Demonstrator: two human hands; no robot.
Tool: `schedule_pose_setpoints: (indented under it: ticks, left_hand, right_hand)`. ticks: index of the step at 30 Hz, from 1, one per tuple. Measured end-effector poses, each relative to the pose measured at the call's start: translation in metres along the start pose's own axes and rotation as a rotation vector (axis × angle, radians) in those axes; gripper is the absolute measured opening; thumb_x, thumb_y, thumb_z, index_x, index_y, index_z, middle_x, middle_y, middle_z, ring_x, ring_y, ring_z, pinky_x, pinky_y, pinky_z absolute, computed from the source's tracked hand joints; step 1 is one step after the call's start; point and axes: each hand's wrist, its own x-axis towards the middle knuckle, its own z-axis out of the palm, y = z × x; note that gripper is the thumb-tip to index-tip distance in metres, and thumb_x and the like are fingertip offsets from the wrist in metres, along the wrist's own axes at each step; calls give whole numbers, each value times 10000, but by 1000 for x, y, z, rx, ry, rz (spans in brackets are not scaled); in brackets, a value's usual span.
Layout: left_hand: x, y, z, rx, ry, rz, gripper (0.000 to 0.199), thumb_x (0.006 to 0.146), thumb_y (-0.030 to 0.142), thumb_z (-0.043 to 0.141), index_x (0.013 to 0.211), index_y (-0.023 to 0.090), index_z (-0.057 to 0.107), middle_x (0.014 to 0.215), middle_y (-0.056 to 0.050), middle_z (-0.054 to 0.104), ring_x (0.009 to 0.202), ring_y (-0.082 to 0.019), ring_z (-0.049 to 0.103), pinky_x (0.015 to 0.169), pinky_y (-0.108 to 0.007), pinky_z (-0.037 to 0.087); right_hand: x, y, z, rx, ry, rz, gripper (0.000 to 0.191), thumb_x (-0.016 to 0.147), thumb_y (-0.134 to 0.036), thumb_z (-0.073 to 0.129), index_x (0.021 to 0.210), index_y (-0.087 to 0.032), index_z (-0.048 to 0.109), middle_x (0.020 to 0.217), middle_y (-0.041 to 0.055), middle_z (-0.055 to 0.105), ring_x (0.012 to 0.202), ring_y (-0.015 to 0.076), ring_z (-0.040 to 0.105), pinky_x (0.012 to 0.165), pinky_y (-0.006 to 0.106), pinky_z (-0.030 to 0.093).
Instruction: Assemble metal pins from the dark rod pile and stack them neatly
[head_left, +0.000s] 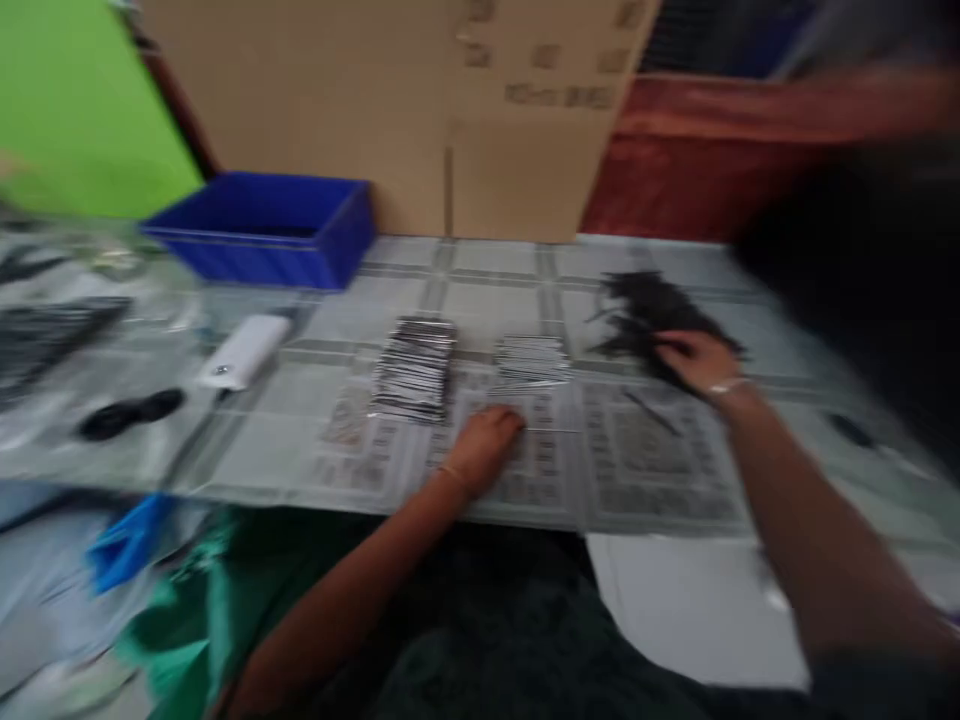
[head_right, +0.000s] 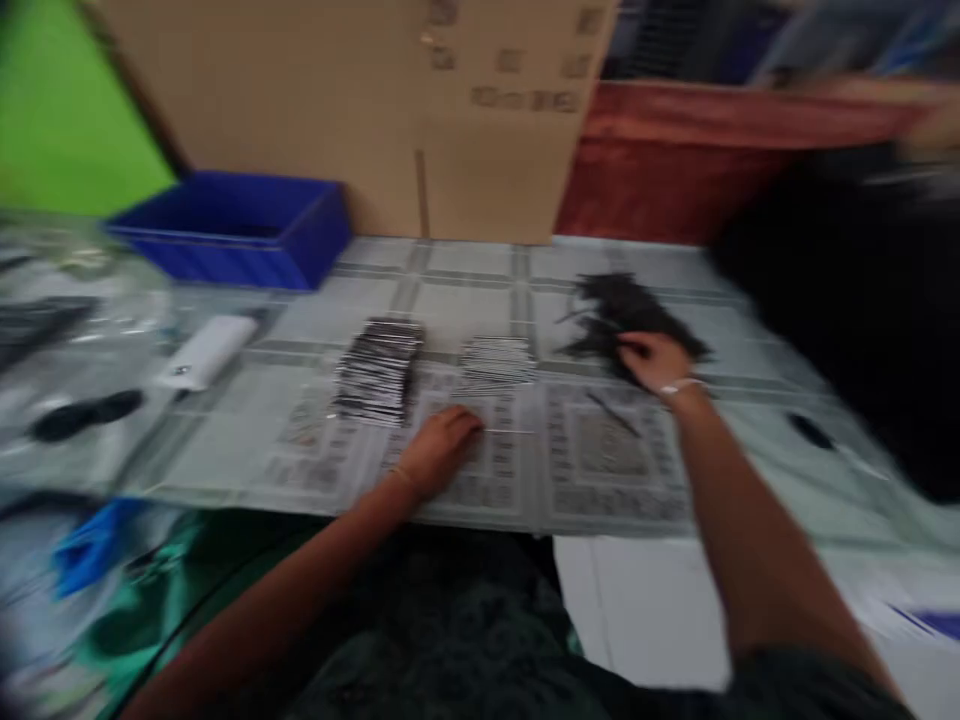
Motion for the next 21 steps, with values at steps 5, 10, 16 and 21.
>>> schedule_pose_setpoints:
  ticks: [5, 10, 16, 21]
  left_hand:
    - [6, -3, -1, -60, 67, 7, 272, 964, 297, 384, 1008, 203, 635, 997, -83, 637, 936, -229, 597, 904, -412, 506]
    - [6, -2, -1, -97, 124, 13, 283, 953, 362, 391, 991, 233, 639, 996, -81, 647, 939, -245, 613, 892, -418, 518]
    - [6, -3, 1, -81, 139, -8, 281, 955, 357, 397, 994, 212, 634, 996, -78, 643, 936, -229, 609, 894, -403, 520]
    - [7, -4, 1, -94, 135, 21, 294, 972, 362, 391, 1007, 197, 631, 989, -78, 637, 935, -216, 607, 901, -405, 522]
  right_hand:
    - [12, 37, -21, 13, -140, -21, 243, 908, -209, 566, 1085, -138, 717, 1060, 96, 706, 1034, 177, 607, 974, 314, 461]
    - [15, 45, -21, 76, -16, -66, 189, 854, -197, 581, 993, -169, 707, 1068, 92, 681, 1042, 212, 590, 992, 383, 450]
    - [20, 46, -25, 16, -121, 21, 186, 864, -213, 614, 1000, -140, 719, 1038, 101, 685, 945, 208, 600, 939, 352, 459]
    - [24, 37, -25, -85, -62, 66, 245, 929, -236, 526, 1112, -178, 678, 1122, 91, 679, 992, 226, 607, 924, 365, 465]
